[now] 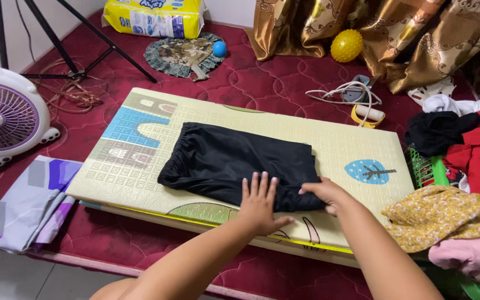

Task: The person folds a grey and purple shirt, then a black pair of shorts, and finally a pink t-shirt on a patterned folding board. Each item is smoothed, folded into a compact rectangle, and placed aside.

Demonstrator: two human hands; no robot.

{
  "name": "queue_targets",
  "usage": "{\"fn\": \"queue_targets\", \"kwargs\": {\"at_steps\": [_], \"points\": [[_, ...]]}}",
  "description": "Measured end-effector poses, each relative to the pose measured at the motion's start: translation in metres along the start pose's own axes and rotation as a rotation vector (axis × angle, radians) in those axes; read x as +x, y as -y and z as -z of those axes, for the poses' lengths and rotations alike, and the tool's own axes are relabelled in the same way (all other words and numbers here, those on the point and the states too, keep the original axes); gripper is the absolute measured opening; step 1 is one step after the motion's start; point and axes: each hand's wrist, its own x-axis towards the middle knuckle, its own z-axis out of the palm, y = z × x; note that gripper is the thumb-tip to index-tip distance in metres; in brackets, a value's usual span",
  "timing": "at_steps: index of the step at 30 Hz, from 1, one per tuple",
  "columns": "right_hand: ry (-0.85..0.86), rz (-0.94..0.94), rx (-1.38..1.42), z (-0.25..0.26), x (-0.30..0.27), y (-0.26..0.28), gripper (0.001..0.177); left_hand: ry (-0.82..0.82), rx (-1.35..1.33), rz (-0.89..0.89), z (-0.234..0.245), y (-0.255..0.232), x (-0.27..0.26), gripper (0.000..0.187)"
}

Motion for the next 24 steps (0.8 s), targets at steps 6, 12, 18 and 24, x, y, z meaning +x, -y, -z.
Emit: {"fn": "queue_targets", "kwargs": {"at_steps": [6, 12, 18, 24], "points": [[0.046, -0.027, 0.441, 0.007, -0.037, 0.054, 0.036, 0.005, -0.535, -0.130, -0.046, -0.025, 0.051, 0.117], [-0.077, 0.451, 0.244, -0.059, -0.098, 0.109, 0.086, 0.552, -1.936, -0.189, 0.003, 0.054, 0.078, 0.076], [0.625, 0.591, 0.035, -0.126, -0.137, 0.114, 0.087, 0.341, -1.993, 0.383, 0.091, 0.129, 0.006, 0.103], [-0.058, 0.722, -0.535, -0.125, -0.070, 0.081, 0.069, 0.036, -1.369, 0.492, 0.089, 0.112, 0.002, 0.082]]}}
